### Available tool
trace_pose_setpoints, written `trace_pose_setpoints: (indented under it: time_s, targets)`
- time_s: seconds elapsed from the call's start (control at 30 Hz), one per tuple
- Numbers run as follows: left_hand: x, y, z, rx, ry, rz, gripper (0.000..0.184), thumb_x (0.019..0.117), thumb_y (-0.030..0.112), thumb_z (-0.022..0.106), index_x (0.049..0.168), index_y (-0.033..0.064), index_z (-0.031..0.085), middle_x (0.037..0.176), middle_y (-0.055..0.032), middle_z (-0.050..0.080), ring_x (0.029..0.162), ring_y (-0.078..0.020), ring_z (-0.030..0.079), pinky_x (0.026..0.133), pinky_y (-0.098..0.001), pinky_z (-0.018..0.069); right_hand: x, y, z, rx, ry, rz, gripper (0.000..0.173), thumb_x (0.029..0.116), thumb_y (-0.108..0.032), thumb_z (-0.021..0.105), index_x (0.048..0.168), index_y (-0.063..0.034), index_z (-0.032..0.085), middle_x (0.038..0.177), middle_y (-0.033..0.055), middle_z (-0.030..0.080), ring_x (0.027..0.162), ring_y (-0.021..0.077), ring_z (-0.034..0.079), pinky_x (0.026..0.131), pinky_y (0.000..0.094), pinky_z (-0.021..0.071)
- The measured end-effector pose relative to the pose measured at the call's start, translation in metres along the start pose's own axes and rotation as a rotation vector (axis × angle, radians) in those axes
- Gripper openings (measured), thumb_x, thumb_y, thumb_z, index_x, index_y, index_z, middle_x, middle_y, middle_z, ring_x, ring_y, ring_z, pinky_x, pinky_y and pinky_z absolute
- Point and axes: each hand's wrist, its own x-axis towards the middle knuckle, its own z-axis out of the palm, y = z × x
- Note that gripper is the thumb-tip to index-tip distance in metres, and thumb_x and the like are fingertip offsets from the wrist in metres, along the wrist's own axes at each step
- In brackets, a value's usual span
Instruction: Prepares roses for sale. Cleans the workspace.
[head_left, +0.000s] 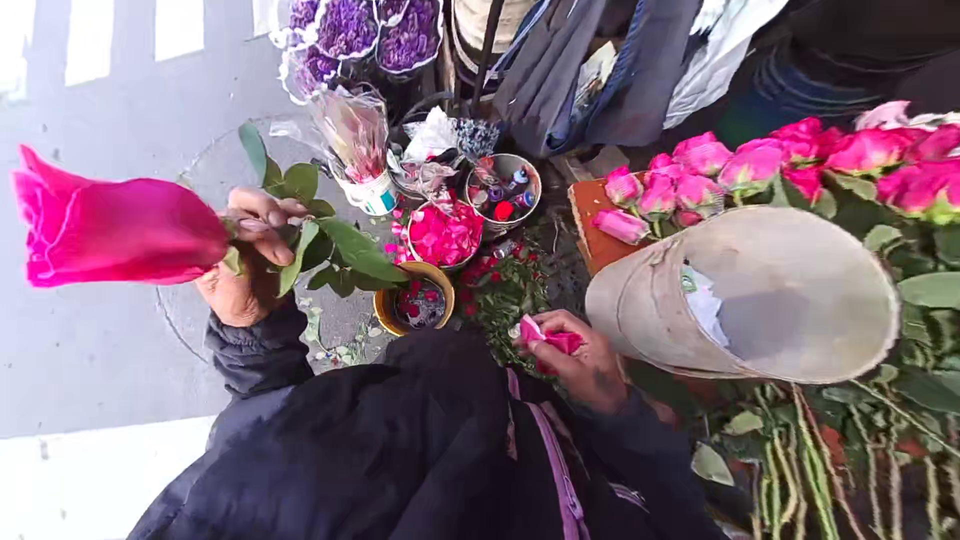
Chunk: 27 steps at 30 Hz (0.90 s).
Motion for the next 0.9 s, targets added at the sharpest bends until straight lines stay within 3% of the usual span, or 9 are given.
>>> trace_pose_setpoints:
  time_s: [0.13, 0.23, 0.3, 0.4, 0.53, 0.63, 0.73, 0.8, 0.9]
  targets:
    - [-0.036, 0.017, -0.022, 0.093, 0.179, -0.029, 0.02, 0.0986, 0.03, 0.067, 0.114, 0.0184, 0.073, 0.106, 0.0, 0.075, 0.101, -0.0189, 0.071, 0.098, -0.0464, 0.0572, 0.032, 0.024, 0.03, 0.069, -0.166, 0.349, 0.037, 0.0791, -0.003, 0.065, 0.116, -0.002, 0.059, 0.094, 0.0058, 0.068, 0.065, 0.0122, 0.067, 0.055, 0.0289, 0.0587]
    - [-0.046, 0.012, -0.021, 0.072, 0.193, -0.097, 0.023, 0.0963, 0.026, 0.069, 0.117, 0.0162, 0.072, 0.108, -0.0007, 0.074, 0.105, -0.0203, 0.07, 0.102, -0.0476, 0.0544, 0.093, 0.086, 0.05, 0.211, 0.003, 0.726, 0.039, 0.0983, -0.016, 0.064, 0.133, -0.0039, 0.052, 0.095, 0.0086, 0.063, 0.068, 0.0134, 0.06, 0.059, 0.0304, 0.0526]
    - [-0.047, 0.002, -0.011, 0.032, 0.212, -0.135, 0.027, 0.0937, 0.021, 0.071, 0.12, 0.0141, 0.07, 0.109, -0.0015, 0.073, 0.105, -0.0206, 0.069, 0.102, -0.0475, 0.0544, 0.14, 0.117, 0.059, 0.447, 0.266, 0.836, 0.058, 0.1035, -0.046, 0.054, 0.148, -0.0115, 0.044, 0.127, 0.0171, 0.061, 0.105, 0.0276, 0.065, 0.081, 0.0475, 0.0578]
    - [-0.044, -0.013, 0.011, 0.019, 0.184, -0.147, 0.028, 0.0937, 0.019, 0.071, 0.121, 0.0148, 0.069, 0.111, -0.0005, 0.073, 0.103, -0.0183, 0.069, 0.1, -0.0445, 0.055, 0.175, 0.111, 0.058, 0.58, 0.423, 0.795, 0.082, 0.1027, -0.064, 0.042, 0.164, -0.016, 0.015, 0.165, 0.0227, 0.025, 0.147, 0.0417, 0.035, 0.109, 0.0654, 0.0388]
    - [-0.037, -0.034, 0.04, 0.027, 0.085, -0.19, 0.029, 0.0921, 0.022, 0.074, 0.121, 0.0177, 0.069, 0.116, 0.0011, 0.073, 0.106, -0.0162, 0.069, 0.097, -0.0378, 0.0561, 0.122, 0.022, 0.053, 0.31, -0.004, 0.547, 0.063, 0.1054, -0.037, 0.053, 0.155, -0.0023, 0.038, 0.155, 0.0228, 0.044, 0.142, 0.0321, 0.047, 0.113, 0.0518, 0.0424]
    - [-0.031, -0.052, 0.068, -0.02, 0.017, -0.273, 0.027, 0.0899, 0.016, 0.077, 0.116, 0.021, 0.071, 0.11, 0.0066, 0.074, 0.102, -0.0111, 0.07, 0.094, -0.0333, 0.0579, 0.077, -0.059, 0.013, 0.059, -0.274, 0.007, 0.032, 0.0997, -0.02, 0.064, 0.122, 0.0026, 0.069, 0.115, 0.0117, 0.074, 0.103, 0.0127, 0.072, 0.091, 0.0293, 0.0601]
    - [-0.021, -0.068, 0.096, -0.078, -0.049, -0.323, 0.022, 0.092, 0.018, 0.076, 0.113, 0.0213, 0.071, 0.103, 0.0094, 0.074, 0.092, -0.0053, 0.07, 0.086, -0.0269, 0.0594, 0.061, -0.125, -0.059, -0.469, -0.147, -0.349, 0.021, 0.1002, -0.021, 0.062, 0.097, -0.0064, 0.077, 0.09, 0.0, 0.075, 0.079, 0.0023, 0.069, 0.073, 0.0214, 0.0595]
    - [-0.016, -0.074, 0.114, -0.142, -0.054, -0.352, 0.02, 0.0908, 0.018, 0.077, 0.109, 0.018, 0.071, 0.098, 0.0072, 0.075, 0.086, -0.0066, 0.071, 0.081, -0.0268, 0.0603, 0.066, -0.146, -0.112, -0.978, -0.13, -0.197, 0.021, 0.0963, -0.021, 0.062, 0.089, -0.0102, 0.078, 0.08, 0.0045, 0.073, 0.073, 0.0176, 0.069, 0.068, 0.0419, 0.0548]
    - [-0.012, -0.081, 0.14, -0.267, -0.118, -0.352, 0.018, 0.093, 0.022, 0.075, 0.11, 0.0171, 0.071, 0.095, 0.0067, 0.074, 0.082, -0.0067, 0.07, 0.079, -0.0266, 0.06, 0.09, -0.109, -0.161, -1.334, -0.447, 0.451, 0.026, 0.0954, -0.027, 0.072, 0.105, -0.0029, 0.077, 0.096, 0.0218, 0.073, 0.096, 0.0439, 0.069, 0.082, 0.0688, 0.0506]
